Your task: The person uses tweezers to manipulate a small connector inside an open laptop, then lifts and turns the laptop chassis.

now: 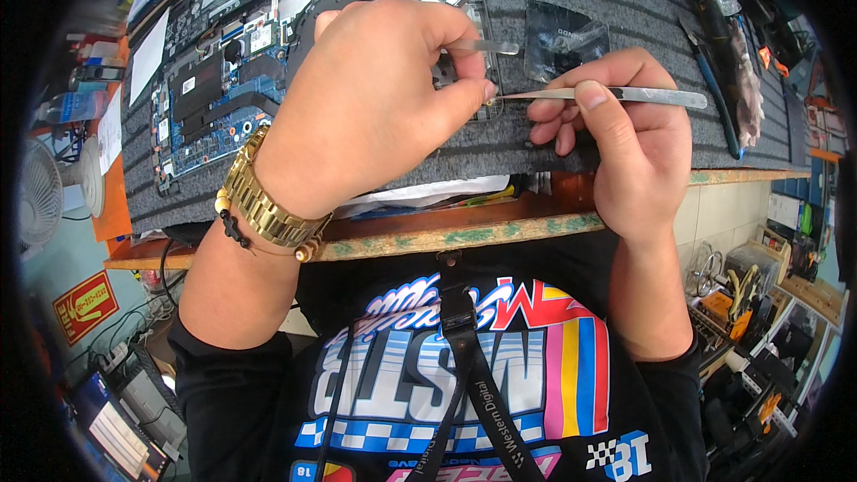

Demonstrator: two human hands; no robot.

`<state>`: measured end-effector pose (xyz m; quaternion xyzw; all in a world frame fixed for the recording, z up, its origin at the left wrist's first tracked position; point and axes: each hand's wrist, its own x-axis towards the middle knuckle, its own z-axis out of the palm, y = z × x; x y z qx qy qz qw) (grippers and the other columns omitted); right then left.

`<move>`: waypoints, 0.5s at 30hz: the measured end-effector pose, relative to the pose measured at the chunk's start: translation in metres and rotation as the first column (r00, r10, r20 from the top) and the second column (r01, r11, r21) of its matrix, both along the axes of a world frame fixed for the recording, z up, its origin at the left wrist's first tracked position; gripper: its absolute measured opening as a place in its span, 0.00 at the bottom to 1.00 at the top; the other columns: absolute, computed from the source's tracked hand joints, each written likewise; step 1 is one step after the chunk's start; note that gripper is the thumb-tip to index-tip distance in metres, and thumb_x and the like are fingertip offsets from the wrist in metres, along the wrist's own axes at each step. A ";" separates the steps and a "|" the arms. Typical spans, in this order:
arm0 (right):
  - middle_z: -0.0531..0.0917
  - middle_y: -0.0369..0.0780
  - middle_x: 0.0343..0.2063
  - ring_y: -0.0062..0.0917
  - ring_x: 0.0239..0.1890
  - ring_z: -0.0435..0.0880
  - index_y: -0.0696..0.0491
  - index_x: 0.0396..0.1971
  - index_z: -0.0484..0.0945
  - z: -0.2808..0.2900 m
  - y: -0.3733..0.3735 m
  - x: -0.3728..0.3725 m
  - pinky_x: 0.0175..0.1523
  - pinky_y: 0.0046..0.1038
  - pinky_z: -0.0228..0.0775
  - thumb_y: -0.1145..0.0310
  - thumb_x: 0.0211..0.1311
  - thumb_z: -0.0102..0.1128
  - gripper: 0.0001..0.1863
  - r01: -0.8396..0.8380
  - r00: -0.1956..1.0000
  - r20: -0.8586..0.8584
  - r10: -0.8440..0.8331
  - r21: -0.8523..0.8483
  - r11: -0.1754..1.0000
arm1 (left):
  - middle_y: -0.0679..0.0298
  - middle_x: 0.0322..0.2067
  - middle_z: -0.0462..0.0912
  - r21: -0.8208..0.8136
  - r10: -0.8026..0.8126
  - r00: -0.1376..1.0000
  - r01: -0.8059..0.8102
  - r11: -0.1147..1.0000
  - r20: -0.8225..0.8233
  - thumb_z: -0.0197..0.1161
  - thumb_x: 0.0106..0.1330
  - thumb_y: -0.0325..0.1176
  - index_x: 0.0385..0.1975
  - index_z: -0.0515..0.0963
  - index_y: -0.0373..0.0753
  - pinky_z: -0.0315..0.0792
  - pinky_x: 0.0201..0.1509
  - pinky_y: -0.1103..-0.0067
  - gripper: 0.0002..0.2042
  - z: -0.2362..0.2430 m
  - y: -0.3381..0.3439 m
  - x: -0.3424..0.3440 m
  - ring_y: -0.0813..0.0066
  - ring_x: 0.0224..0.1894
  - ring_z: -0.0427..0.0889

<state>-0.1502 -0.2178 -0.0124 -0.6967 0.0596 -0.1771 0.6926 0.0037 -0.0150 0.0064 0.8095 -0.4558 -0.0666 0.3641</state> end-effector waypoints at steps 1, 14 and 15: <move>0.95 0.49 0.38 0.23 0.35 0.93 0.63 0.49 0.81 -0.001 0.000 0.000 0.40 0.21 0.81 0.73 0.87 0.61 0.07 0.001 1.000 0.011 -0.002 0.039 0.999 | 0.70 0.23 0.79 -0.011 -0.001 1.000 0.001 1.000 0.001 0.82 0.69 0.34 0.36 0.88 0.35 0.63 0.31 0.77 0.10 0.000 0.000 0.000 0.83 0.26 0.68; 0.93 0.52 0.37 0.30 0.32 0.91 0.61 0.49 0.80 -0.003 -0.010 -0.003 0.37 0.26 0.81 0.66 0.91 0.57 0.12 0.021 0.998 0.055 -0.027 0.100 0.995 | 0.76 0.25 0.77 -0.010 0.156 0.979 -0.158 0.987 -0.131 0.71 0.85 0.42 0.47 0.89 0.31 0.68 0.37 0.79 0.16 0.018 0.007 0.002 0.86 0.31 0.72; 0.93 0.52 0.37 0.30 0.31 0.91 0.60 0.49 0.79 -0.003 -0.011 -0.004 0.37 0.27 0.81 0.66 0.91 0.57 0.12 0.001 0.997 0.080 -0.011 0.124 0.992 | 0.72 0.25 0.80 -0.016 0.137 0.980 -0.141 0.990 -0.142 0.70 0.84 0.38 0.43 0.88 0.31 0.69 0.34 0.79 0.14 0.022 0.008 0.001 0.85 0.28 0.74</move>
